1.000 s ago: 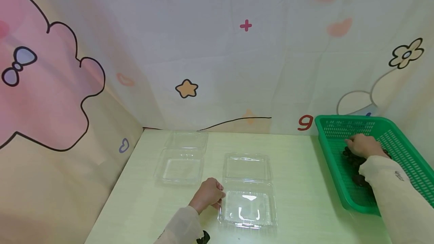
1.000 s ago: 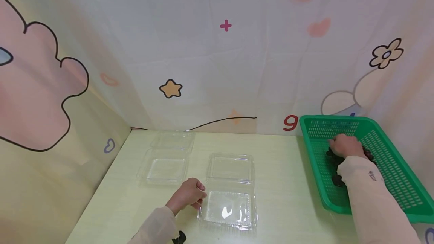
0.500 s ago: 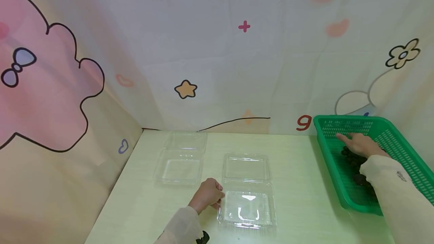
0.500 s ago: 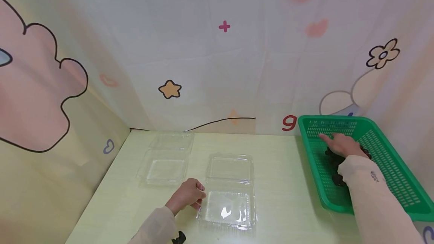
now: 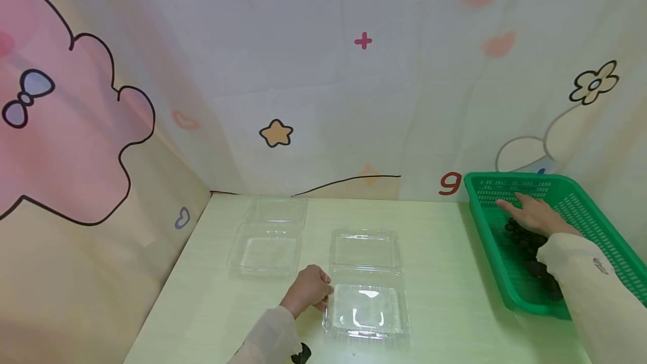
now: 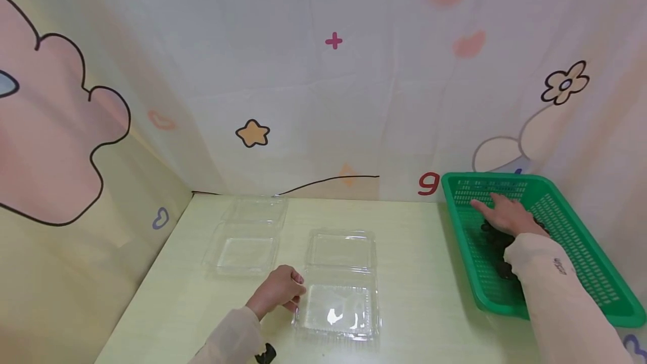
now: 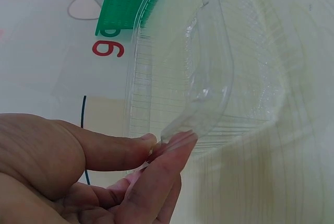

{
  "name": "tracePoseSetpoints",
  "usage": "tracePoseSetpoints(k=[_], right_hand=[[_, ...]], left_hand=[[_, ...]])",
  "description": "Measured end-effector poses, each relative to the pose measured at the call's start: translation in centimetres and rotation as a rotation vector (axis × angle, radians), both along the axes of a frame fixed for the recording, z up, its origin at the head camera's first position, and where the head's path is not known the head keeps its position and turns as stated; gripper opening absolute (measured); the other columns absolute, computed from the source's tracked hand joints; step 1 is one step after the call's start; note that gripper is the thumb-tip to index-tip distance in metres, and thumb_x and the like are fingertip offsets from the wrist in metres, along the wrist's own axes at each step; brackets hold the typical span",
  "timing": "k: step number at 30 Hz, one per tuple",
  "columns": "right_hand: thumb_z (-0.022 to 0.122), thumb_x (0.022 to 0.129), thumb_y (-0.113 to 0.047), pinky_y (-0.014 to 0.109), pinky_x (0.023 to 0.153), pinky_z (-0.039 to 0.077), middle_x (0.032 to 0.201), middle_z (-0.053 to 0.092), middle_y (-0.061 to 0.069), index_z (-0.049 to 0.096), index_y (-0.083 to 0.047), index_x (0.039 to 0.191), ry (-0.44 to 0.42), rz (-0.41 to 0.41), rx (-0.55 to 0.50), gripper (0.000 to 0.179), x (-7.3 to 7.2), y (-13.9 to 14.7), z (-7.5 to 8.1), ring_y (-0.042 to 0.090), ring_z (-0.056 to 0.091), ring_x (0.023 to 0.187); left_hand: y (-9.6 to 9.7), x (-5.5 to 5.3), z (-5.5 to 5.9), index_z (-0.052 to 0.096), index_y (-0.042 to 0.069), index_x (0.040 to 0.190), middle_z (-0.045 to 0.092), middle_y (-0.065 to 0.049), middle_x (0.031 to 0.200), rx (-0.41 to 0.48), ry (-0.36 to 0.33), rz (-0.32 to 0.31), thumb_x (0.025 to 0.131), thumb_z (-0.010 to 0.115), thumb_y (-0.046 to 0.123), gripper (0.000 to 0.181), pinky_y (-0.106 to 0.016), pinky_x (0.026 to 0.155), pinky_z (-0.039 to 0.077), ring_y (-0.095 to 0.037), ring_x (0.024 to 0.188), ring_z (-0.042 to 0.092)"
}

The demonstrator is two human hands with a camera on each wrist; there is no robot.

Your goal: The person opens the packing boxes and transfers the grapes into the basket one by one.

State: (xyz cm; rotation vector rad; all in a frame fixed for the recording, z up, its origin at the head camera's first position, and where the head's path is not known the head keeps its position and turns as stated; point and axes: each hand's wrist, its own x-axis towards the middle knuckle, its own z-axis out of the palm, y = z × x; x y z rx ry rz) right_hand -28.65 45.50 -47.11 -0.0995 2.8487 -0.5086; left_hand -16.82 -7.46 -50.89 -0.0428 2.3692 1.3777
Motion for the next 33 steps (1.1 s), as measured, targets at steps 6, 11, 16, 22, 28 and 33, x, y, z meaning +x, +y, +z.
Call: tracePoseSetpoints(k=[6,11,16,22,28,33], right_hand=[[0.027,0.109,-0.059,0.082,0.103,0.022,0.146,0.017,0.054,0.016,0.025,0.149,0.012,-0.003,0.011,0.095,0.3,-0.3,0.3,0.074,0.017,0.130],[0.027,0.108,-0.062,0.085,0.103,0.014,0.150,0.010,0.053,0.012,0.022,0.152,0.029,-0.008,0.012,0.096,0.4,-0.7,0.7,0.074,0.007,0.134],[0.027,0.108,-0.061,0.087,0.101,0.010,0.153,0.005,0.050,0.008,0.019,0.154,0.050,-0.012,0.007,0.094,0.8,-1.3,1.6,0.073,0.003,0.136],[0.030,0.110,-0.056,0.083,0.104,0.015,0.151,0.009,0.053,0.009,0.021,0.153,0.064,0.019,-0.006,0.091,1.7,-2.2,2.6,0.072,0.010,0.135],[0.033,0.111,-0.052,0.080,0.107,0.019,0.151,0.012,0.052,0.009,0.022,0.153,0.075,0.034,-0.046,0.089,2.7,-3.0,3.1,0.070,0.015,0.136],[0.035,0.111,-0.051,0.079,0.106,0.021,0.152,0.014,0.051,0.010,0.021,0.153,0.082,0.033,-0.054,0.087,3.5,-3.1,3.2,0.069,0.017,0.136]], left_hand=[[0.0,0.0,-0.1,0.056,-0.001,0.084,0.059,-0.011,0.067,0.004,-0.003,0.003,0.091,0.067,-0.011,0.016,-0.028,0.052,0.059,-0.014,0.052,0.058],[0.0,0.0,-0.2,0.056,0.000,0.083,0.059,-0.010,0.067,0.000,-0.006,0.004,0.091,0.067,-0.012,0.017,-0.028,0.052,0.059,-0.014,0.052,0.058],[0.0,-0.1,-0.1,0.056,0.000,0.084,0.059,-0.011,0.068,-0.010,-0.013,0.004,0.091,0.067,-0.011,0.017,-0.030,0.054,0.059,-0.015,0.053,0.058],[0.1,-0.2,-0.2,0.056,0.001,0.084,0.060,-0.011,0.068,-0.032,-0.013,0.004,0.091,0.068,-0.010,0.017,-0.030,0.055,0.059,-0.015,0.053,0.059],[0.2,-0.2,-0.1,0.056,0.001,0.084,0.060,-0.011,0.070,-0.034,-0.011,0.004,0.092,0.067,-0.010,0.017,-0.031,0.056,0.060,-0.016,0.054,0.060],[0.2,-0.1,-0.1,0.056,0.001,0.084,0.060,-0.011,0.070,-0.025,-0.010,0.001,0.091,0.067,-0.010,0.018,-0.031,0.056,0.060,-0.015,0.054,0.060]])
